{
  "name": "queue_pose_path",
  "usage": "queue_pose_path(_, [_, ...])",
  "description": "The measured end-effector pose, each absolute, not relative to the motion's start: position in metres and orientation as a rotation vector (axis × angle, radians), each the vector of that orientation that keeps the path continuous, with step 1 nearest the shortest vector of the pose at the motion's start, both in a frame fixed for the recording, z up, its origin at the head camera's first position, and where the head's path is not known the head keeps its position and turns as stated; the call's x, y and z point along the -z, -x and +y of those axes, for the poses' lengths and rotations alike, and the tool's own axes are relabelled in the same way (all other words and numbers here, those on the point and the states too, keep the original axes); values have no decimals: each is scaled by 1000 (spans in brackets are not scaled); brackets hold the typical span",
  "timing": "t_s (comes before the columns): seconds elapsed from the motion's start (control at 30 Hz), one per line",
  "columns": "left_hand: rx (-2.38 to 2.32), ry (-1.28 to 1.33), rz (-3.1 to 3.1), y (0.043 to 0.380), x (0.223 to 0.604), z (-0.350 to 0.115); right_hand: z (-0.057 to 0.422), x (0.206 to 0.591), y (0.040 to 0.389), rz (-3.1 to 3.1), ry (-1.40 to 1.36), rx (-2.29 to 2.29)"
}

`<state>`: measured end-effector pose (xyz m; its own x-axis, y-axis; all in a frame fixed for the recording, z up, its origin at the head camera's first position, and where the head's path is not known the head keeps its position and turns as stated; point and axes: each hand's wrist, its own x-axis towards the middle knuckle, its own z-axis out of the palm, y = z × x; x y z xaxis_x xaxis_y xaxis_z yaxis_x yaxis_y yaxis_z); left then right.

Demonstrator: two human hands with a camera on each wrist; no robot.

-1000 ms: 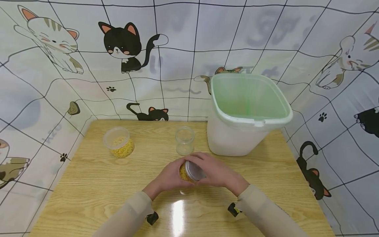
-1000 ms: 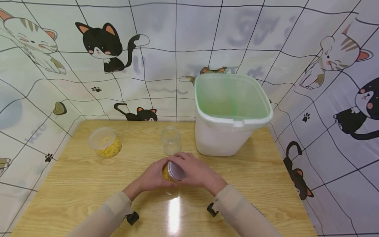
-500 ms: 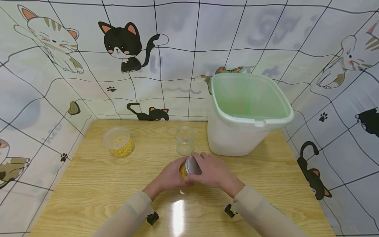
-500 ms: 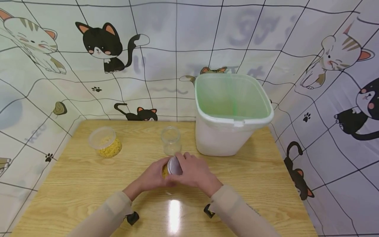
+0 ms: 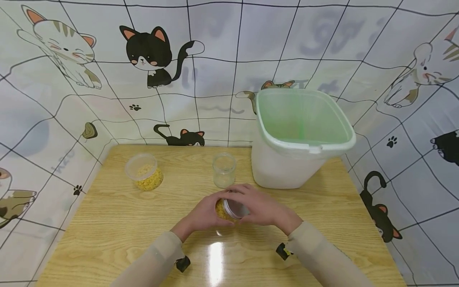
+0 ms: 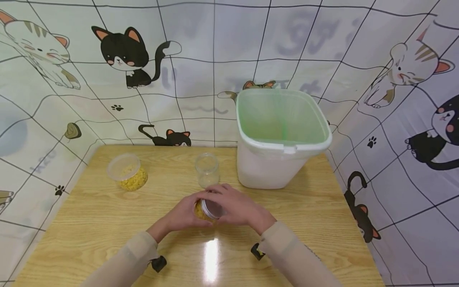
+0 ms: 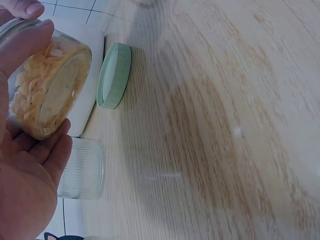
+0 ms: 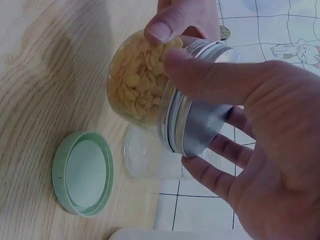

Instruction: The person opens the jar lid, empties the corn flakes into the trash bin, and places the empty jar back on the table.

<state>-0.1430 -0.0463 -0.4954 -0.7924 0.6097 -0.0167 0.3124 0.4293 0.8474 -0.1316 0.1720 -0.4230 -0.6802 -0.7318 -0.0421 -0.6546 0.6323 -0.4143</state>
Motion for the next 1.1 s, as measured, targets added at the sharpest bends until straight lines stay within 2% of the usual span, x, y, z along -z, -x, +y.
queue_pose_path(0.37, [-1269, -784, 2369, 143, 497, -50, 175, 419, 131, 2611, 1180, 566])
queue_pose_path(1.1, [-1268, -709, 2368, 146, 496, -54, 189, 405, 129, 2620, 1045, 615])
